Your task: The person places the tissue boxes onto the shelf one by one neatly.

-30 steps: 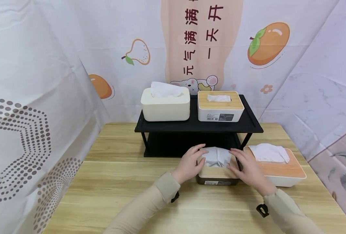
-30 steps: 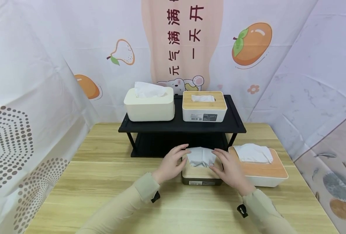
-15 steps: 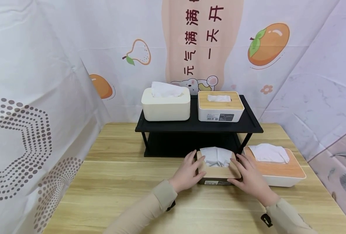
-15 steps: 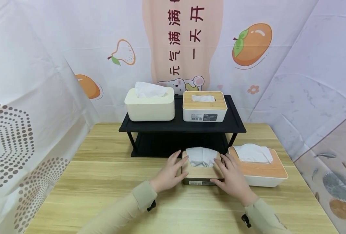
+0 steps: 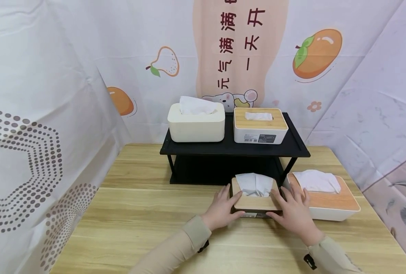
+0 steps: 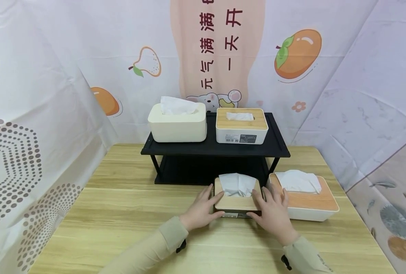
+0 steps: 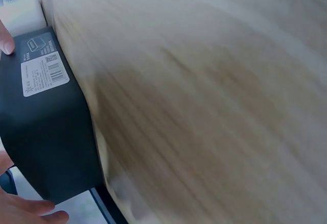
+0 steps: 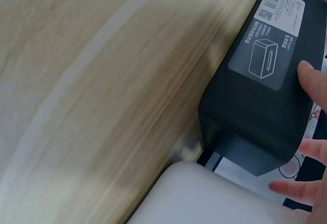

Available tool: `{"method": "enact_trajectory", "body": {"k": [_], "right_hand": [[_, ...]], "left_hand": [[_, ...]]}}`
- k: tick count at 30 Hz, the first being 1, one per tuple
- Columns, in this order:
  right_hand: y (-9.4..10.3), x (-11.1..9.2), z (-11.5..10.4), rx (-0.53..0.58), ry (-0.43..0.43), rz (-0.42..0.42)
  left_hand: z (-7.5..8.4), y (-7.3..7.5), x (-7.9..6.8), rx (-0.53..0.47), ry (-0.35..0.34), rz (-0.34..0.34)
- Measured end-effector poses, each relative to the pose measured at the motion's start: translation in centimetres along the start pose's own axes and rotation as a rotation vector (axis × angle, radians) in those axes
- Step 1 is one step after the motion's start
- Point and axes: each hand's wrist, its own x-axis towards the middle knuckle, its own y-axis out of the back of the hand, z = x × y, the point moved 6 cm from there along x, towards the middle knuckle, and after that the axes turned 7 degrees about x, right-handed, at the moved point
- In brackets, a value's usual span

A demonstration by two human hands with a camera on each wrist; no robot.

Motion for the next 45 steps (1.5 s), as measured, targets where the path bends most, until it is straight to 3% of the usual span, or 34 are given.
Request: {"method": "enact_trajectory", "body": {"k": [6,16,24,34,38,45], "right_hand": [[-0.2,-0.1,-0.4,-0.050,-0.019,-0.030],[-1.0,-0.1,-0.9,-0.050,-0.048,-0.025],[-1.4,0.1,-1.8,-0.037,-0.035,-0.004],[-2.4,0.0,-2.6,0.028,-0.020,0.017],[-3.0,0.0,-2.6,0.144,-0.037,0.039],[-4.7,-0.3,-1.2,0.474,-0.224,-0.067]], "left_hand": [[-0.1,-0.3,0.1,0.023,-0.006,0.011],[-0.3,0.4,0.4,0.090,0.001,0.059],[-1.4,0.6,0.1,0.093,-0.002,0.059],[-2.9,1.1,-0.9,-0.049,0.014,0.003],[-3.4,1.0,-1.1,-0.082,0.016,0.001],[-3.7,0.9,-1.1,-0.125,0.019,-0.004]]}}
